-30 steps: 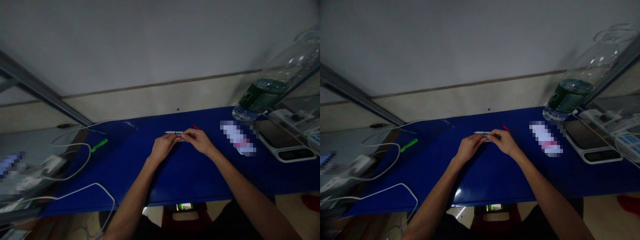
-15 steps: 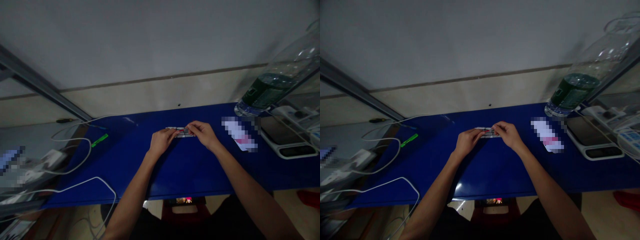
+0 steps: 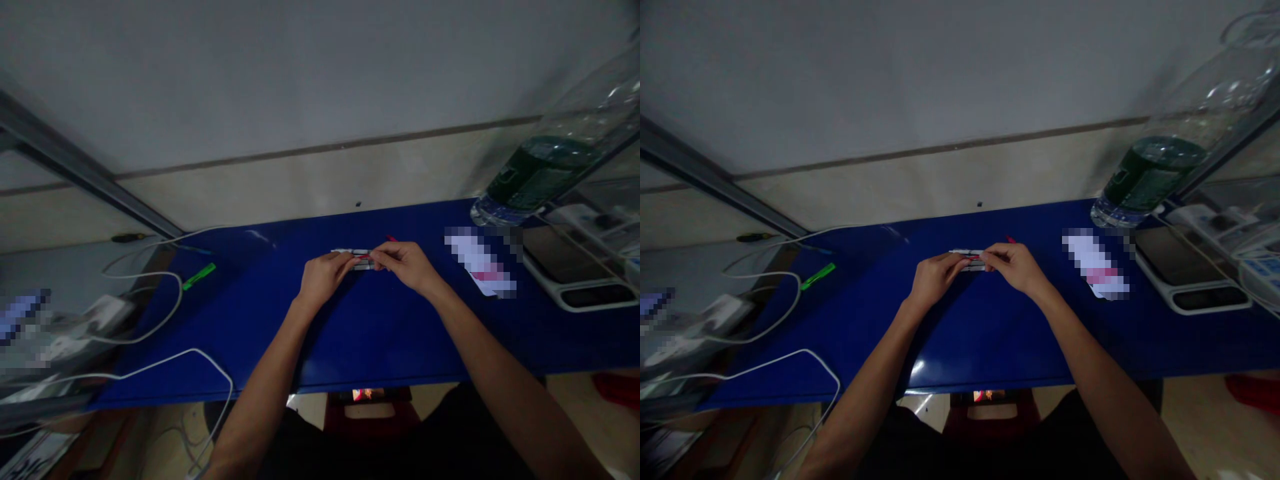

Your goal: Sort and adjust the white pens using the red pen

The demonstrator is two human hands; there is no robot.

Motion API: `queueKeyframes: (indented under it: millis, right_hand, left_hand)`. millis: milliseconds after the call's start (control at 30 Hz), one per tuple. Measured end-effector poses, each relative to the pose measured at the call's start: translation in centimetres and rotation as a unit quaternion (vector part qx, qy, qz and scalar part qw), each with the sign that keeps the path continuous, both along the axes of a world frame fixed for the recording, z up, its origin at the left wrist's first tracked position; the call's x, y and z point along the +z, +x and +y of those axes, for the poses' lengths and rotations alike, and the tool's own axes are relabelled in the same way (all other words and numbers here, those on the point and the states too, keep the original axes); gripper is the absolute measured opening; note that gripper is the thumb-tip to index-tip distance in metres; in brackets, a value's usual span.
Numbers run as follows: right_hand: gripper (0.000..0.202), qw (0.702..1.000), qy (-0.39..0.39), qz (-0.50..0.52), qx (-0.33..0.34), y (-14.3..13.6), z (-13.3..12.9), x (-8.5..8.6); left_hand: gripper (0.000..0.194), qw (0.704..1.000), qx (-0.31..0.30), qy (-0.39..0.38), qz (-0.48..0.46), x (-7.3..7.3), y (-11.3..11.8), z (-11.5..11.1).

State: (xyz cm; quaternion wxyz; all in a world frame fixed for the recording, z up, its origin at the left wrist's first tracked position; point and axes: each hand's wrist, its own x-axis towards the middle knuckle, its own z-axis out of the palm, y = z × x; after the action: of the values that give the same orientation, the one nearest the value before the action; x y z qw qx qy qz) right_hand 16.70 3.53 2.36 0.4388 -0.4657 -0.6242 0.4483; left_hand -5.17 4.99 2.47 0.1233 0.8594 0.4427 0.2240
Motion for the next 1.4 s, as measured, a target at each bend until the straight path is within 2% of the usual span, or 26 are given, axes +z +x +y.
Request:
queueKeyframes:
  millis: [200,433,700,800,967,1133,1400]
  right_hand:
    - [0.034,1.000,-0.003,0.007,0.019,-0.1,0.1,-0.4]
    - [0.029,0.998,-0.016,0.031,-0.044,1.3,0.6,-0.5]
    - [0.030,0.998,-0.027,0.026,-0.053,1.6,0.8,-0.6]
    - [0.032,0.999,-0.028,0.013,-0.020,1.2,0.6,-0.6]
    - [0.034,0.996,-0.021,-0.009,0.081,0.1,0.4,-1.1]
    - [0.038,0.994,-0.011,-0.024,0.102,0.2,0.4,-1.3]
    - [0.044,0.992,-0.046,0.001,0.118,0.4,0.3,-1.1]
  left_hand:
    - [0.042,1.000,-0.012,0.011,0.023,0.1,0.1,-0.1]
    - [0.043,0.998,0.033,0.022,0.040,0.1,0.1,0.1]
    - [0.043,0.998,0.036,0.016,0.053,0.0,0.1,0.3]
    - [0.044,0.997,0.013,0.007,0.073,-0.2,0.6,0.0]
    - [0.041,0.995,-0.023,-0.013,0.092,-0.1,1.4,-0.8]
    - [0.041,0.996,-0.037,-0.009,0.079,0.3,1.3,-1.1]
    - [0.036,0.997,-0.074,-0.012,0.015,0.7,1.2,-1.2]
